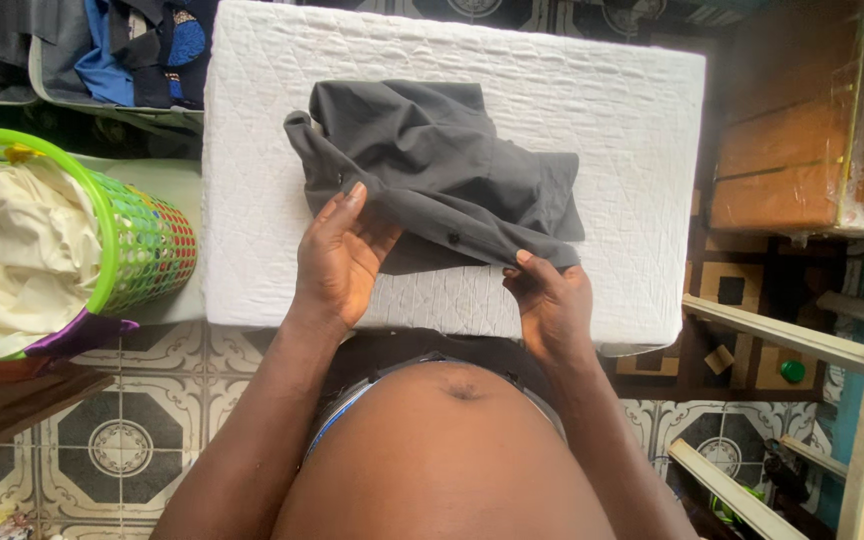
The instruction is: The person takes a black garment from a basket and spreads it out on a white surface. They then fold the garment by hand.
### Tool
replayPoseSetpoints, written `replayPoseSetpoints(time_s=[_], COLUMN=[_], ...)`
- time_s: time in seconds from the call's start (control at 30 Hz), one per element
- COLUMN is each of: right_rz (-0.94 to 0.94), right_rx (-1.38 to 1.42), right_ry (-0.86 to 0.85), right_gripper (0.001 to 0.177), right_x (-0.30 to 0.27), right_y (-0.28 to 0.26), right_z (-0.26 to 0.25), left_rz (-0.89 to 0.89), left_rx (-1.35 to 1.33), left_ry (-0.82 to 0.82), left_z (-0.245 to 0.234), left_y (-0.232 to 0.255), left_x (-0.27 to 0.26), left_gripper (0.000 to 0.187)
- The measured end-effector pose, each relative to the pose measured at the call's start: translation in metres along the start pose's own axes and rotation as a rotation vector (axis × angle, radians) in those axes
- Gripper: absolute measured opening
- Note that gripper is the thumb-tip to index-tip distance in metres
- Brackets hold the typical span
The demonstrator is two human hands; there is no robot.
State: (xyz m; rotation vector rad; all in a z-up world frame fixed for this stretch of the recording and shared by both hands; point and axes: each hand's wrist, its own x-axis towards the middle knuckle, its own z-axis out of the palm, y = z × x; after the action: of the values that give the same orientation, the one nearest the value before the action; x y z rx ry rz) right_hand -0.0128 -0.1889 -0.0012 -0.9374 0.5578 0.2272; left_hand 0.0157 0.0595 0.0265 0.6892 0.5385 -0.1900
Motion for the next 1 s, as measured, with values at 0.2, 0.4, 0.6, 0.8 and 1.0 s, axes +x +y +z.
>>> replayPoseSetpoints(time_s=[0.2, 0.4, 0.6, 0.8, 1.0], right_rz=[-0.050, -0.079, -0.115, -0.119, -0.158], right_rx=[0.060, 0.053, 0.022, -0.004, 0.080], right_ry=[0.029, 0.131, 0.171, 0.196, 0.186], right_gripper=[0.017, 0.017, 0.018, 0.018, 0.020], right_x=[0.004, 0.010, 0.009, 0.008, 0.016], right_y=[-0.001, -0.001, -0.010, -0.008, -0.013], right_z=[-0.006, -0.016, -0.023, -0.031, -0.048], left_rz=[0.055, 0.068, 0.053, -0.047, 0.075], left_rx=[0.019, -0.079, -0.167, -0.161, -0.146], left_ry=[0.060, 0.078, 0.025, -0.027, 0.081], left_z=[-0.009, -0.010, -0.016, -0.016, -0.028], left_y=[-0.004, -0.005, 0.012, 0.012, 0.009], left_x=[0.003, 0.002, -0.003, -0.003, 0.002], left_gripper=[0.017, 0.024, 0.028, 0.044, 0.036])
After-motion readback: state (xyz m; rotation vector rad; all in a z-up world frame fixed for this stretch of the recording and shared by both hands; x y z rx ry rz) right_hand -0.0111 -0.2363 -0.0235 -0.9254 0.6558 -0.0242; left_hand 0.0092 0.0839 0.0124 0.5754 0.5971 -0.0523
